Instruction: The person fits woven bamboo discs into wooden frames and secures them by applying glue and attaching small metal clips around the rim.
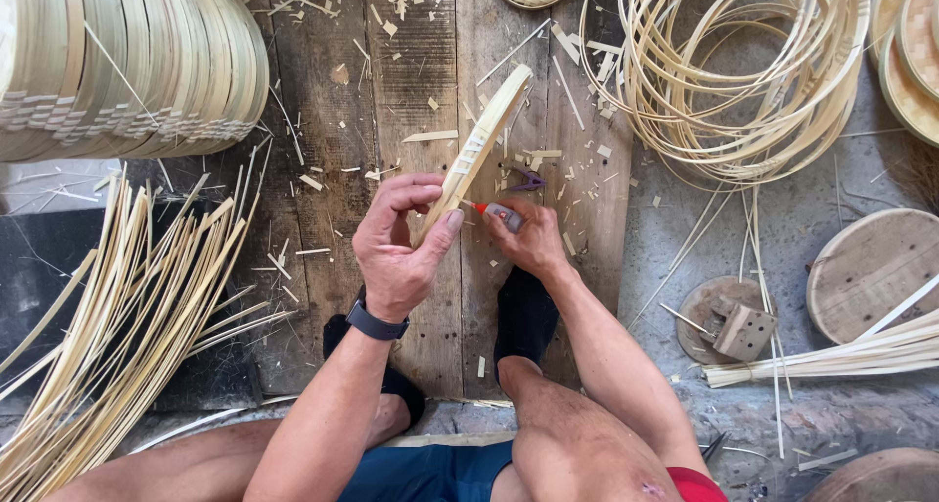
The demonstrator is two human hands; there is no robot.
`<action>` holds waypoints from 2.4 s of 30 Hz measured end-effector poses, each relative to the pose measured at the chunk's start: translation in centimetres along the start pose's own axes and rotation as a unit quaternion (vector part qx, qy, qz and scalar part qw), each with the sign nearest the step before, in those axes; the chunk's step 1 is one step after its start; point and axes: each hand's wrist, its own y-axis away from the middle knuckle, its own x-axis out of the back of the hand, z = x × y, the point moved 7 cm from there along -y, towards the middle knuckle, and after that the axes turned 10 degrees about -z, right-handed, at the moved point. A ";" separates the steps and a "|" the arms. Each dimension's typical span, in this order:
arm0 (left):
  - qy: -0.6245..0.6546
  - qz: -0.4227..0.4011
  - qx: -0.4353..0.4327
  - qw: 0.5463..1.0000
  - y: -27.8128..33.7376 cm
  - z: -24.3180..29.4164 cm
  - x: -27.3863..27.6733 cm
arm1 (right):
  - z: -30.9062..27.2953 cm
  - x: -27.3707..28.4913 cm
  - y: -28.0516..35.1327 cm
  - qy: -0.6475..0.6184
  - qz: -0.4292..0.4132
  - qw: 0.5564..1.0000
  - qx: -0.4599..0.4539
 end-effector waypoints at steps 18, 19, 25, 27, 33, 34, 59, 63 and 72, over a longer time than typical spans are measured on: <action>-0.156 0.084 0.032 0.984 0.0 -0.9 3.6 | 13.8 11.4 10.8 -0.111 0.284 0.951 0.048; -0.155 0.119 0.089 0.977 0.0 -2.0 4.8 | 15.8 12.9 12.1 -0.033 0.347 0.937 0.033; 0.188 0.158 0.130 0.961 0.0 -7.3 8.6 | 27.3 13.1 12.8 -0.112 0.419 0.894 -0.110; 0.232 0.175 0.171 0.941 0.5 -9.4 9.4 | 28.5 12.5 12.8 -0.137 0.432 0.885 -0.106; 0.290 0.185 0.229 0.910 2.3 -12.5 10.1 | 25.5 11.4 16.5 0.021 0.503 0.828 -0.247; 0.293 0.182 0.234 0.909 2.4 -12.6 10.0 | 23.7 11.4 17.3 0.052 0.514 0.806 -0.289; -0.307 -0.180 -0.123 0.926 -2.0 6.6 -1.3 | -16.8 7.5 9.3 0.036 0.026 0.914 0.403; -0.293 -0.133 -0.102 0.941 -2.1 6.2 -0.5 | -16.8 6.9 8.9 0.042 0.116 0.906 0.406; -0.374 -0.080 -0.188 0.905 -3.5 9.2 0.3 | -9.9 11.1 8.4 -0.065 0.142 0.957 0.244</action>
